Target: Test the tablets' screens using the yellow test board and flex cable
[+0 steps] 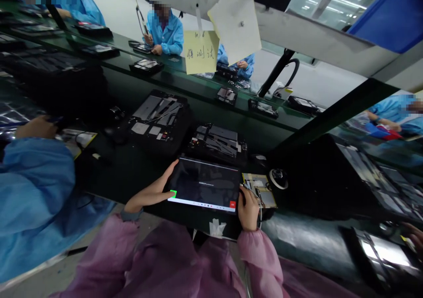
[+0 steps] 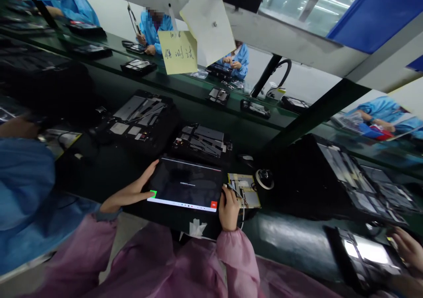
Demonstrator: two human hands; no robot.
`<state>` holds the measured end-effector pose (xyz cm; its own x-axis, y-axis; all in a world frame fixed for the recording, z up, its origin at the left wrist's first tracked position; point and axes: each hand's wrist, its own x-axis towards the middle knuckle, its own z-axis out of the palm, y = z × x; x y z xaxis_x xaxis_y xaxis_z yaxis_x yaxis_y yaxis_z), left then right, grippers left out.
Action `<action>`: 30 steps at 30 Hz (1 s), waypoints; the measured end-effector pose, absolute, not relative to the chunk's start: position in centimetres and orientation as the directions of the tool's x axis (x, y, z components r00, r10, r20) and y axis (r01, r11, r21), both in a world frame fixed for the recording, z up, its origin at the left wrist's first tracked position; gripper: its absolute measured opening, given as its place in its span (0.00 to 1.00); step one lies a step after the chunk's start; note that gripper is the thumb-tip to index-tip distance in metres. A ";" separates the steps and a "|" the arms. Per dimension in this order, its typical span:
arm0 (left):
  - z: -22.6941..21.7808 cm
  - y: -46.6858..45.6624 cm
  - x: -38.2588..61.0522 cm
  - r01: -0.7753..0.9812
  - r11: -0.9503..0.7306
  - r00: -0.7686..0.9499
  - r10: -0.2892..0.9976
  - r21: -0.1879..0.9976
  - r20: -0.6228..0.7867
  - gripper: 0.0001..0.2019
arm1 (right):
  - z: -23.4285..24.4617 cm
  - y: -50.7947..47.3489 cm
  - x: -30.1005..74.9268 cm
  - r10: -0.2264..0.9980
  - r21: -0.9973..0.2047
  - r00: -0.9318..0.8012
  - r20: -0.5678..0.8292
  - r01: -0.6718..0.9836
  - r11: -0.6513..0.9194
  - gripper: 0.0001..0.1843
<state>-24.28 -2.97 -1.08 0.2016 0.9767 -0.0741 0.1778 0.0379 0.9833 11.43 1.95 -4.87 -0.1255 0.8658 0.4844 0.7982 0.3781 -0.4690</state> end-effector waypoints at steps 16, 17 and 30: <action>-1.9 0.2 -20.0 -0.457 0.166 -0.361 0.863 0.874 -0.353 0.26 | -2.2 3.0 12.9 0.847 -0.403 -0.371 0.380 0.758 0.513 0.10; -1.9 0.2 -20.0 -0.441 0.166 -0.384 0.853 0.882 -0.353 0.26 | -1.9 3.2 13.1 0.838 -0.380 -0.409 0.360 0.757 0.532 0.10; -3.0 0.4 -20.1 -0.495 0.144 -0.494 0.765 0.857 -0.414 0.16 | 0.5 -3.0 8.9 0.746 -0.299 -0.525 0.408 0.696 0.653 0.22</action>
